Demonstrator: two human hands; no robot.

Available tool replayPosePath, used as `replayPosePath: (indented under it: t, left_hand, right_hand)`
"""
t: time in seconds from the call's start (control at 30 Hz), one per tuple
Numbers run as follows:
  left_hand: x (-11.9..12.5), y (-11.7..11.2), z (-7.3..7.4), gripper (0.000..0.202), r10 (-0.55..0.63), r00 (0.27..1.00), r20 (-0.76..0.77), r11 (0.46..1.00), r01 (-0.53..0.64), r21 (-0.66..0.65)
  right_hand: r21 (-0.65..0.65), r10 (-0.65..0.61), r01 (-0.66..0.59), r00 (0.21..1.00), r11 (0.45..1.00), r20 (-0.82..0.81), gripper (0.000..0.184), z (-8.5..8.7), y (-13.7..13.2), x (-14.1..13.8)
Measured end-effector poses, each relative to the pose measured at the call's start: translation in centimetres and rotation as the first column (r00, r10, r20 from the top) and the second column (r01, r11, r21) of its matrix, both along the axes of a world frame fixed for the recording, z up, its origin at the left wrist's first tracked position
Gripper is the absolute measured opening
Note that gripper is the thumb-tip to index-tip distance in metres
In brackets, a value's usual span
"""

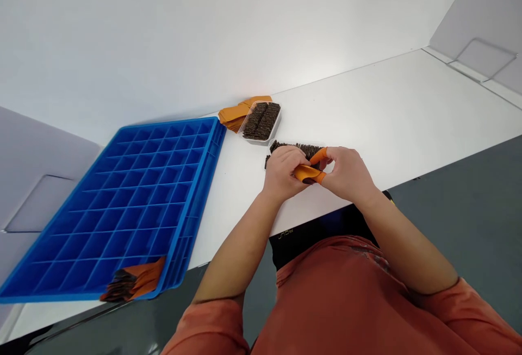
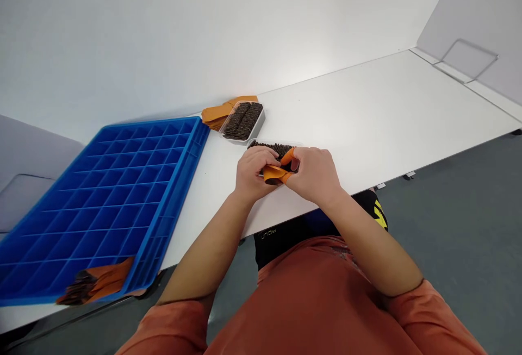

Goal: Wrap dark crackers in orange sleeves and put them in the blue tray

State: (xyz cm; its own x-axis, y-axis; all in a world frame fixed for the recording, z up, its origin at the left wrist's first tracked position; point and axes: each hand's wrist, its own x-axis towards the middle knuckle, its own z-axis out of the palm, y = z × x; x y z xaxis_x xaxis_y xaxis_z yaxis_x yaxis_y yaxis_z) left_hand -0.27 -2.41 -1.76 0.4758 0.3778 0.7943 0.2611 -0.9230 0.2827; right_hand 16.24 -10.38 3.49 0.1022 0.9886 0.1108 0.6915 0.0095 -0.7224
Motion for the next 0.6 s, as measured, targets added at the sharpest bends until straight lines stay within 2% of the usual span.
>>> replayPosePath:
  t: [0.1,0.27,0.4,0.47,0.6]
  left_hand:
    - [-0.4,0.6,-0.3,0.03,0.004,1.0,0.006,0.999,-0.003,-0.035]
    - [-0.3,0.9,-0.9,0.048,-0.012,1.0,0.011,0.996,0.013,-0.089]
    - [-0.2,0.8,-1.1,0.061,-0.005,1.0,-0.01,0.988,0.003,-0.154]
    - [-0.2,0.6,-0.8,0.06,-0.03,0.999,-0.039,0.984,0.023,-0.175]
    - [-0.5,-0.3,0.4,0.041,-0.129,0.981,-0.142,0.98,0.104,-0.171]
  right_hand:
    - [0.006,0.004,-0.004,0.999,1.0,-0.052,0.027,-0.1,-0.4,0.4]
    - [0.022,0.042,-0.039,0.987,0.999,-0.154,0.03,-0.6,-0.9,1.2]
    - [0.055,0.04,-0.029,0.977,0.998,-0.209,0.02,-0.8,-1.1,1.5]
    - [0.075,0.035,-0.021,0.983,0.997,-0.181,0.013,-0.8,-1.1,1.6]
    - [0.13,0.018,-0.006,0.996,0.992,-0.087,0.007,-0.5,-1.2,2.0]
